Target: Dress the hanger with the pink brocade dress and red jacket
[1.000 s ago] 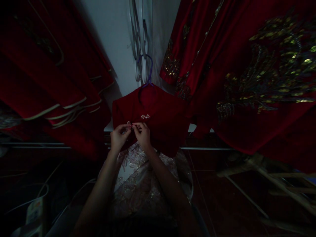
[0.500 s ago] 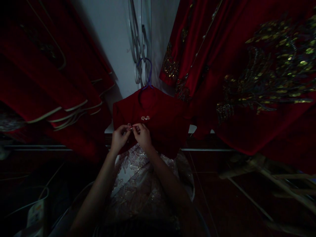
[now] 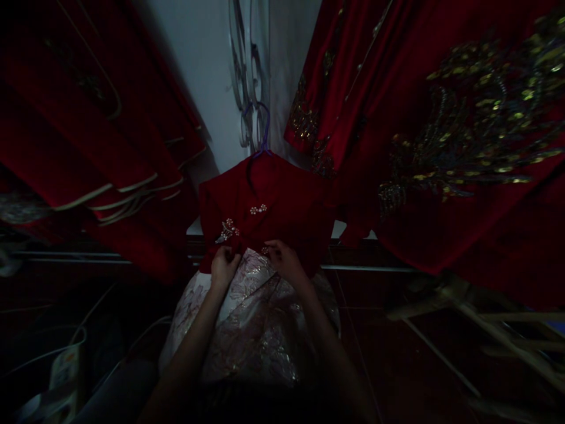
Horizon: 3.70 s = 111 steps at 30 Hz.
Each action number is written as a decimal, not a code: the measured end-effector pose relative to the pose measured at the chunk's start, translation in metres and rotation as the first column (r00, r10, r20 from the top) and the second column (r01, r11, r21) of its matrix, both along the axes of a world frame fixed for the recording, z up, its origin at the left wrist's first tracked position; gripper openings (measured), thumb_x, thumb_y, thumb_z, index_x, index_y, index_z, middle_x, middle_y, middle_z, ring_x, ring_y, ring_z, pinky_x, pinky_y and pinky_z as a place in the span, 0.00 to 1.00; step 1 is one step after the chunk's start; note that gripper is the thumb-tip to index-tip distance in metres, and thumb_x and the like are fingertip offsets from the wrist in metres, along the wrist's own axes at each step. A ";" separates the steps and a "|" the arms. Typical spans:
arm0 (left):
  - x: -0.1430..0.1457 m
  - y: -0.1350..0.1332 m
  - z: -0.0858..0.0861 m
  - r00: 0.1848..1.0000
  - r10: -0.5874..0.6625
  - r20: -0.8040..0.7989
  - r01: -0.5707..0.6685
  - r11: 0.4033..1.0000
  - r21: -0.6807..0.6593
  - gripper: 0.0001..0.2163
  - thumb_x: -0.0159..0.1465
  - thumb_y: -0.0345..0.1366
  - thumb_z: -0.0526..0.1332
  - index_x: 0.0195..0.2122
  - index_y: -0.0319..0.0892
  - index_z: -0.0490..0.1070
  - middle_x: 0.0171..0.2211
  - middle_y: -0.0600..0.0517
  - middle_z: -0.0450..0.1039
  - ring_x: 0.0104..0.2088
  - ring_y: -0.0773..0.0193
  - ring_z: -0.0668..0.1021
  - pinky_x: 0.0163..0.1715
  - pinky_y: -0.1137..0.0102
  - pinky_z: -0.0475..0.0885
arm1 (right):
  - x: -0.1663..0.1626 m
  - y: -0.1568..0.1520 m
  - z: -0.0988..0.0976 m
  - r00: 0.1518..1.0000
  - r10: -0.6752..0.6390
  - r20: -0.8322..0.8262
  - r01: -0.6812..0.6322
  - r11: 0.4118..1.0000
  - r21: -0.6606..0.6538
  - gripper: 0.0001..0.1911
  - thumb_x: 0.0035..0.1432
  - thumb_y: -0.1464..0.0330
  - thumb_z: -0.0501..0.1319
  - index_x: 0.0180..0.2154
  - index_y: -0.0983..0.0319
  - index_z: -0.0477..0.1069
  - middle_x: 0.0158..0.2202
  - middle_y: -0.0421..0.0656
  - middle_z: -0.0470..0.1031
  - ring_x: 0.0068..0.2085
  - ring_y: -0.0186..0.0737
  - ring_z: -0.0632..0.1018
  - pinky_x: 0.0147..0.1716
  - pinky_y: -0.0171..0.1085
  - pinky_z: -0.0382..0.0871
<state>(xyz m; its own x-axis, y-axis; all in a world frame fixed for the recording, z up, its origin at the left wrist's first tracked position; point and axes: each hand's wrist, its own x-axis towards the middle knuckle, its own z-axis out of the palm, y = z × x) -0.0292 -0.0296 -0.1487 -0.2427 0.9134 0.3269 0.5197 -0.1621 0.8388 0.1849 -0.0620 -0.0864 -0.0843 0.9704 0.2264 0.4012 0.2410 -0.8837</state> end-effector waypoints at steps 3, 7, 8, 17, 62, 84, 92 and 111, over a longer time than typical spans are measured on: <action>-0.010 -0.005 0.015 0.999 0.038 -0.012 -0.038 0.999 0.002 0.08 0.50 0.35 0.64 0.28 0.44 0.65 0.25 0.56 0.66 0.25 0.65 0.70 0.31 0.71 0.64 | -0.006 0.008 -0.017 0.998 -0.059 0.032 0.059 0.998 0.018 0.14 0.58 0.66 0.56 0.45 0.61 0.70 0.43 0.46 0.77 0.41 0.37 0.77 0.45 0.41 0.70; -0.014 -0.028 0.055 0.986 0.155 0.068 -0.160 0.984 0.079 0.07 0.52 0.34 0.63 0.29 0.44 0.64 0.26 0.57 0.66 0.26 0.67 0.69 0.30 0.73 0.63 | -0.015 0.013 -0.031 0.995 -0.095 0.022 0.095 0.995 0.000 0.17 0.55 0.64 0.59 0.46 0.62 0.69 0.36 0.44 0.75 0.35 0.36 0.75 0.39 0.38 0.70; -0.011 -0.034 0.064 0.979 0.174 0.110 -0.184 0.978 0.093 0.07 0.52 0.33 0.63 0.30 0.44 0.64 0.25 0.58 0.65 0.26 0.68 0.69 0.30 0.74 0.63 | -0.017 0.013 -0.032 0.996 -0.091 0.012 0.091 0.996 -0.014 0.17 0.54 0.64 0.60 0.46 0.62 0.69 0.34 0.42 0.74 0.34 0.35 0.75 0.37 0.37 0.70; 0.043 -0.043 -0.002 0.988 0.057 0.144 -0.071 0.993 0.092 0.07 0.55 0.32 0.61 0.34 0.44 0.64 0.31 0.54 0.68 0.33 0.64 0.72 0.36 0.71 0.66 | -0.029 0.004 -0.027 0.974 -0.121 0.192 0.119 0.993 0.023 0.04 0.50 0.69 0.60 0.32 0.61 0.68 0.30 0.41 0.71 0.32 0.36 0.72 0.36 0.36 0.67; 0.035 -0.045 -0.018 0.995 -0.078 0.056 0.056 0.946 0.321 0.07 0.59 0.34 0.62 0.40 0.42 0.72 0.36 0.50 0.73 0.37 0.65 0.75 0.41 0.68 0.71 | -0.073 -0.017 -0.057 0.960 -0.231 -0.157 0.265 0.929 0.257 0.05 0.61 0.69 0.56 0.37 0.59 0.71 0.39 0.43 0.70 0.40 0.35 0.74 0.42 0.36 0.72; 0.033 -0.045 -0.015 1.000 0.020 -0.024 -0.010 0.936 0.351 0.09 0.58 0.35 0.62 0.41 0.41 0.69 0.38 0.48 0.69 0.41 0.61 0.72 0.42 0.65 0.70 | -0.076 -0.020 -0.053 0.935 -0.304 -0.182 0.348 0.882 0.319 0.07 0.60 0.72 0.53 0.36 0.60 0.68 0.40 0.46 0.67 0.41 0.38 0.72 0.43 0.39 0.70; 0.024 -0.048 -0.014 0.994 0.047 -0.102 -0.007 0.932 0.362 0.09 0.60 0.37 0.62 0.41 0.43 0.71 0.39 0.48 0.68 0.43 0.60 0.71 0.46 0.63 0.67 | -0.084 -0.023 -0.058 0.923 -0.310 -0.226 0.373 0.866 0.334 0.05 0.59 0.73 0.52 0.35 0.60 0.65 0.39 0.46 0.66 0.41 0.38 0.71 0.41 0.39 0.68; 0.029 -0.046 -0.018 0.995 -0.017 -0.093 0.048 0.940 0.337 0.08 0.62 0.37 0.61 0.42 0.43 0.70 0.40 0.47 0.70 0.45 0.60 0.72 0.48 0.63 0.67 | -0.080 -0.018 -0.063 0.926 -0.365 -0.094 0.376 0.886 0.269 0.05 0.61 0.69 0.52 0.36 0.59 0.66 0.35 0.42 0.74 0.40 0.40 0.72 0.45 0.41 0.61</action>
<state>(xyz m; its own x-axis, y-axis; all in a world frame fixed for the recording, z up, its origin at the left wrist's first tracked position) 0.0000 -0.0760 -0.1668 -0.1711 0.7521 0.6365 0.5785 -0.4463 0.6828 0.1047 -0.0803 -0.1493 0.2837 0.8266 0.4861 0.4758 0.3188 -0.8198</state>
